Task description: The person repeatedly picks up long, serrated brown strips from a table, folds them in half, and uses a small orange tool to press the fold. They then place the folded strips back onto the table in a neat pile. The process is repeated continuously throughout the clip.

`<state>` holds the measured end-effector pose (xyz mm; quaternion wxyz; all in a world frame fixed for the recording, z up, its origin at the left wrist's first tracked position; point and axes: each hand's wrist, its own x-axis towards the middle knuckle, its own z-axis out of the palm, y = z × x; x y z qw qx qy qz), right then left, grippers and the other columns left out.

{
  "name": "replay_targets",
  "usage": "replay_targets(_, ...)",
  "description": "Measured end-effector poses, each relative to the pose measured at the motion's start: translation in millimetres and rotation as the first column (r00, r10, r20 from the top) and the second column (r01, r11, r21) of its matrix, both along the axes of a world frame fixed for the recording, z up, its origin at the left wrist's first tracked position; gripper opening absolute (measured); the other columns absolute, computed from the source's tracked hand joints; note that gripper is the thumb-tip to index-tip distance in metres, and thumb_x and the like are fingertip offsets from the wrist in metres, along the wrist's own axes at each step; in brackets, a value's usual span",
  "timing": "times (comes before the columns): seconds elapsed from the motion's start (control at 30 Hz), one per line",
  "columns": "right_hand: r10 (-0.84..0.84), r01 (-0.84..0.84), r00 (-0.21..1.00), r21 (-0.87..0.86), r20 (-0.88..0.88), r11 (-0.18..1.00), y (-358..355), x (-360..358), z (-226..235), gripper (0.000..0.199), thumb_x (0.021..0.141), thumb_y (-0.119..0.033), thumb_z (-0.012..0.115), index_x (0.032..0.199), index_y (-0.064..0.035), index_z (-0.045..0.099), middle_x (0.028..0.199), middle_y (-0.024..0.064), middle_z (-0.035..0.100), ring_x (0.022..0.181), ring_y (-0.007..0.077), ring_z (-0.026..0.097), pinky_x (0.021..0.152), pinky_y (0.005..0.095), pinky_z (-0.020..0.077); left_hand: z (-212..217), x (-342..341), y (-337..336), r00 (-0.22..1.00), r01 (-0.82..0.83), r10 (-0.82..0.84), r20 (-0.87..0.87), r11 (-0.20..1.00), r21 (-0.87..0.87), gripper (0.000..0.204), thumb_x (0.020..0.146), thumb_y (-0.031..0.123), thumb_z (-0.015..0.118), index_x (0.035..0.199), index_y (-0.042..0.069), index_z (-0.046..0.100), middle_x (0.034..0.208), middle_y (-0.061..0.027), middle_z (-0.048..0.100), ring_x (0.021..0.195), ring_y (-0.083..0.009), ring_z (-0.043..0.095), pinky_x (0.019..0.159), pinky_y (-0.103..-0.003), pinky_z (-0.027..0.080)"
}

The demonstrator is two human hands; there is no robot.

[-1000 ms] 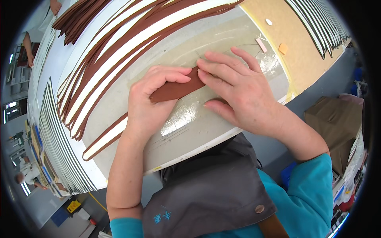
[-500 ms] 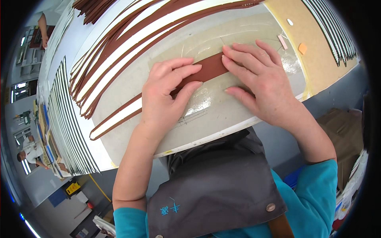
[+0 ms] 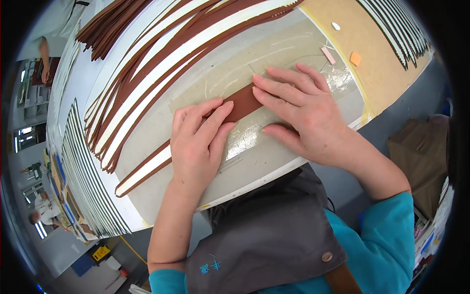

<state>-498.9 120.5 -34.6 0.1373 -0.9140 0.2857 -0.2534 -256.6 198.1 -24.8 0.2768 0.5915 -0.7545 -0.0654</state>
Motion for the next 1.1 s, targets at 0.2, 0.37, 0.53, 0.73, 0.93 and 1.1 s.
replay_targets(0.2,-0.012,0.012,1.0,0.007,0.019,1.0,-1.0,0.5,0.2,0.058,0.08,-0.024,0.087,0.132,-0.0042,0.071,0.144,0.0067,0.067,0.138,0.0295,0.056,0.121,0.0554,0.0388,-1.3,-2.1,0.8,0.999,-0.011,0.012,0.032,0.999,-0.032,0.036,0.087,0.002,0.081,0.122,0.005,0.079,0.124,-0.0093,0.072,0.106,-0.0276,0.064,0.088,-0.036,0.055)
replay_targets(0.37,-0.018,0.018,1.0,-0.003,0.002,1.0,0.3,1.8,2.2,0.056,0.081,-0.024,0.087,0.131,-0.0047,0.071,0.144,0.006,0.068,0.138,0.0297,0.056,0.122,0.0554,0.0378,-2.8,-3.4,0.2,1.0,-0.019,0.02,0.017,0.998,-0.058,0.033,0.089,0.001,0.078,0.121,0.007,0.08,0.123,-0.0107,0.072,0.105,-0.0267,0.063,0.084,-0.035,0.054)
replay_targets(0.53,-0.022,0.021,0.999,-0.015,-0.024,1.0,0.8,0.5,2.9,0.054,0.083,-0.024,0.086,0.131,-0.0051,0.071,0.146,0.0078,0.066,0.14,0.0309,0.054,0.122,0.0556,0.0365,-5.0,-3.8,-2.5,0.998,-0.006,0.011,0.06,0.997,-0.073,0.031,0.091,-0.002,0.075,0.119,0.008,0.081,0.123,-0.0105,0.072,0.105,-0.0274,0.063,0.084,-0.035,0.054)
replay_targets(0.73,-0.039,0.039,0.999,0.017,-0.009,0.999,1.4,-0.5,5.4,0.053,0.082,-0.023,0.086,0.13,-0.006,0.072,0.152,0.0133,0.057,0.145,0.0333,0.049,0.121,0.0555,0.0369,-2.3,-7.6,-1.8,0.997,-0.022,0.025,0.072,0.999,-0.04,0.029,0.092,-0.003,0.073,0.118,0.007,0.081,0.123,-0.0105,0.072,0.106,-0.0295,0.062,0.087,-0.037,0.054)
replay_targets(0.93,-0.033,0.033,0.999,0.036,-0.003,0.999,1.3,0.6,5.6,0.052,0.082,-0.023,0.086,0.128,-0.0056,0.073,0.152,0.0112,0.057,0.148,0.0318,0.048,0.121,0.0554,0.0372,-3.2,-7.0,-2.2,0.999,-0.014,0.015,0.036,0.999,-0.034,0.029,0.092,-0.002,0.073,0.118,0.007,0.081,0.123,-0.0106,0.072,0.106,-0.03,0.062,0.09,-0.037,0.053)
replay_targets(1.1,0.01,-0.011,0.996,-0.014,-0.088,1.0,-4.7,0.9,9.5,0.058,0.083,-0.023,0.085,0.136,-0.0069,0.07,0.152,0.0044,0.062,0.15,0.029,0.048,0.123,0.0575,0.0338,-1.8,-0.1,-2.8,1.0,0.014,-0.014,0.01,1.0,-0.026,0.031,0.091,0.001,0.076,0.121,0.007,0.079,0.123,-0.0106,0.073,0.107,-0.0298,0.064,0.093,-0.038,0.052)
